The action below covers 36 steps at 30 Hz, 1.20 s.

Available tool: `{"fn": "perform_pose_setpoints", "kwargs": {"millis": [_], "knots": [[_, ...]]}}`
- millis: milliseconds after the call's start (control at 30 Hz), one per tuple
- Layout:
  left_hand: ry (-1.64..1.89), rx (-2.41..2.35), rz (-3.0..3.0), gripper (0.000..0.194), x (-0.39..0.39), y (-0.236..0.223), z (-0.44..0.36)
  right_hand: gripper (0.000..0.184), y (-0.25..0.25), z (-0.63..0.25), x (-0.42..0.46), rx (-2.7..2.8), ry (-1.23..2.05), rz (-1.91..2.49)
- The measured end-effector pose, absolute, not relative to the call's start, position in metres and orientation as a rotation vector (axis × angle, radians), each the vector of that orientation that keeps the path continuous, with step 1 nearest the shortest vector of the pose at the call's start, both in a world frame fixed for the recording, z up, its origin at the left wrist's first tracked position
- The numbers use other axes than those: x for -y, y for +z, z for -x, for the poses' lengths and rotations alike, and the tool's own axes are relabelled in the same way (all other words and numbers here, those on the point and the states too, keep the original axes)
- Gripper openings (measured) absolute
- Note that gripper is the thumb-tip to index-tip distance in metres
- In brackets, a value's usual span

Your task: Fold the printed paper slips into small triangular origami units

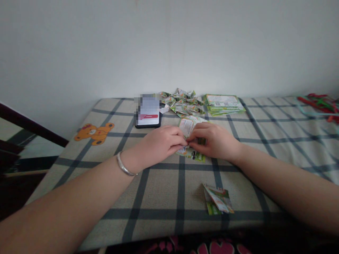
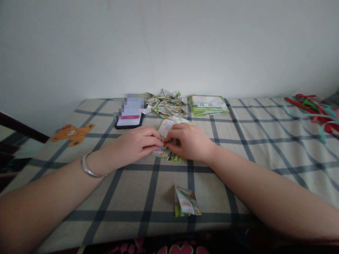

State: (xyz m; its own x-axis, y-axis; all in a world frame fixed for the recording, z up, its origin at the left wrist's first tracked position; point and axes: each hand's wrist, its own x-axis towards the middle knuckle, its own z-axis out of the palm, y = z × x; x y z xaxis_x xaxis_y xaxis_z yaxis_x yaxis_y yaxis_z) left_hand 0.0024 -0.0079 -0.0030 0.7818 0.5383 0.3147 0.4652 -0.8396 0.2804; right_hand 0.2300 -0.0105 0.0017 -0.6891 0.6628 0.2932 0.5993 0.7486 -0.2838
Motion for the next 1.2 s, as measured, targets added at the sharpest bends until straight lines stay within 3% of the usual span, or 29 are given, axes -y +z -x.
{"fn": "perform_pose_setpoints", "kwargs": {"millis": [233,500,867,1200], "knots": [[0.623,-0.841,-2.662,0.002,0.006,-0.003,-0.003,0.032,-0.004,-0.226,0.007,2.446,0.356,1.165],[0.608,-0.988,-2.768,0.036,0.01,-0.01,-0.005,0.037,-0.004,-0.222,0.009,2.433,0.331,1.185],[0.614,-0.955,-2.728,0.024,0.009,-0.012,-0.004,0.037,-0.002,-0.221,0.013,2.44,0.155,1.266],[0.785,-1.072,-2.552,0.033,0.009,-0.012,-0.008,0.036,-0.007,-0.222,0.009,2.317,0.452,1.184]]}}
